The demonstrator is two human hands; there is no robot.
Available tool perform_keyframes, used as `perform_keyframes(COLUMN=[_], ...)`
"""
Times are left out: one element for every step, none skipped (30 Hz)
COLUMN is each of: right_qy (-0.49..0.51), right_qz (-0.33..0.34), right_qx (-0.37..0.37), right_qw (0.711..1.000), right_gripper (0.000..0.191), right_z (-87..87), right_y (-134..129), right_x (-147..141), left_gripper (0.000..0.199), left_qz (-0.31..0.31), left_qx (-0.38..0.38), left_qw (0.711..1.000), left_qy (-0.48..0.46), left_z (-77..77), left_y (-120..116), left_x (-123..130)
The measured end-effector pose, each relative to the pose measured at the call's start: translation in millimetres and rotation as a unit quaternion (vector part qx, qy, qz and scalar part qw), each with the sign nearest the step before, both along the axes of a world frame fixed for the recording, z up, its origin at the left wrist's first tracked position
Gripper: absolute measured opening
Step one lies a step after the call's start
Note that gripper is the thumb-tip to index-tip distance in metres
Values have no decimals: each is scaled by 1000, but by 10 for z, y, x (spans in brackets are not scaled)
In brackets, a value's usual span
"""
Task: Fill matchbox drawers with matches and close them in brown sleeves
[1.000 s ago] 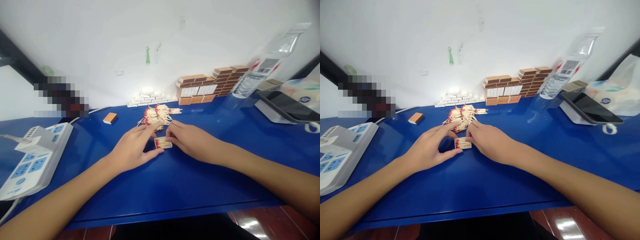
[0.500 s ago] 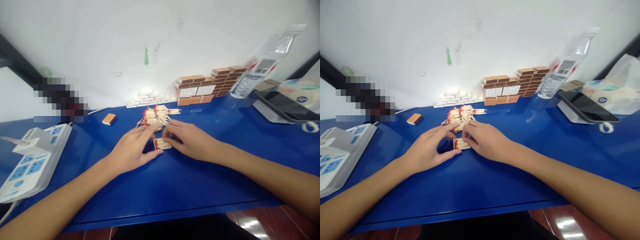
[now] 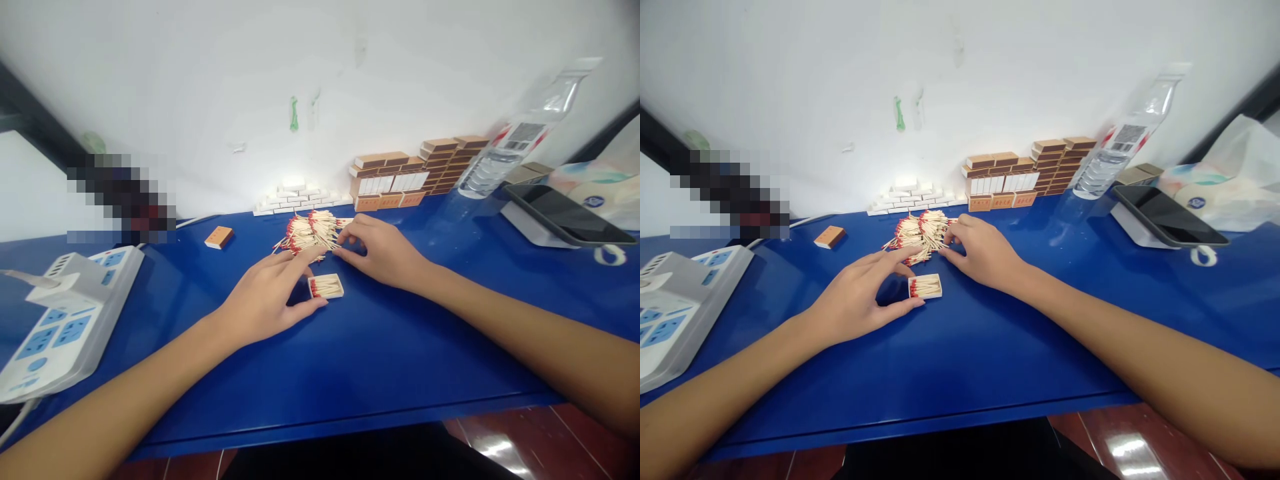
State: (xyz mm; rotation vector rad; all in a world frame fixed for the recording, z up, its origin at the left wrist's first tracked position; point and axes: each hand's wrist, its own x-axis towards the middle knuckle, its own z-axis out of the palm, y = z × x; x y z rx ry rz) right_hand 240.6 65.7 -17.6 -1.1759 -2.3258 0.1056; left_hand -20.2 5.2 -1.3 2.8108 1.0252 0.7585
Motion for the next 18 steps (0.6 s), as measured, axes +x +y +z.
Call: perform_keyframes(right_qy=[-3,-6,-9,-12,-14,-16,-18,-23,-30,-40,-53,-65,-75,-80,-81,-78,-71,-61], right_qz=[10,18,26,31,35,39,41,43,44,41,37,32,26,19,13,9,7,9], right_qx=[0,3,10,17,23,27,28,28,28,30,33,38,45,53,61,66,69,68], right_qw=[1000,1000,1000,999,999,999,999,998,998,998,997,997,996,995,995,995,995,996], right_gripper=[13,13,12,12,12,12,12,12,13,13,14,15,15,16,16,16,16,16], right_z=[-10,-20,-31,-41,-51,-58,-61,-59,-51,-36,-14,13,45,79,115,149,181,210], right_y=[10,18,24,30,36,43,52,61,70,79,87,95,102,107,111,112,110,103], right_x=[-8,-20,-35,-48,-59,-63,-60,-47,-26,6,44,89,135,181,222,255,279,292], left_gripper=[72,72,72,73,73,73,73,73,73,73,73,73,73,73,73,73,72,72], left_qz=[-1,-2,-2,-2,-1,0,2,3,4,4,5,6,8,11,13,14,15,16], left_qx=[2,4,5,6,5,4,2,1,1,3,6,10,13,16,17,16,16,17], left_qw=[1000,1000,1000,1000,1000,1000,1000,1000,1000,1000,1000,1000,1000,1000,1000,1000,1000,1000], left_qy=[0,-1,-1,-1,0,0,1,2,2,1,1,3,4,5,7,9,10,9], left_z=[1,1,2,2,1,0,-2,-4,-6,-7,-8,-7,-6,-4,-2,1,3,6], left_y=[0,1,1,1,2,2,3,4,5,6,7,8,9,9,9,9,10,11], left_x=[-1,-2,-4,-5,-6,-8,-9,-10,-11,-11,-11,-10,-9,-9,-9,-10,-11,-13])
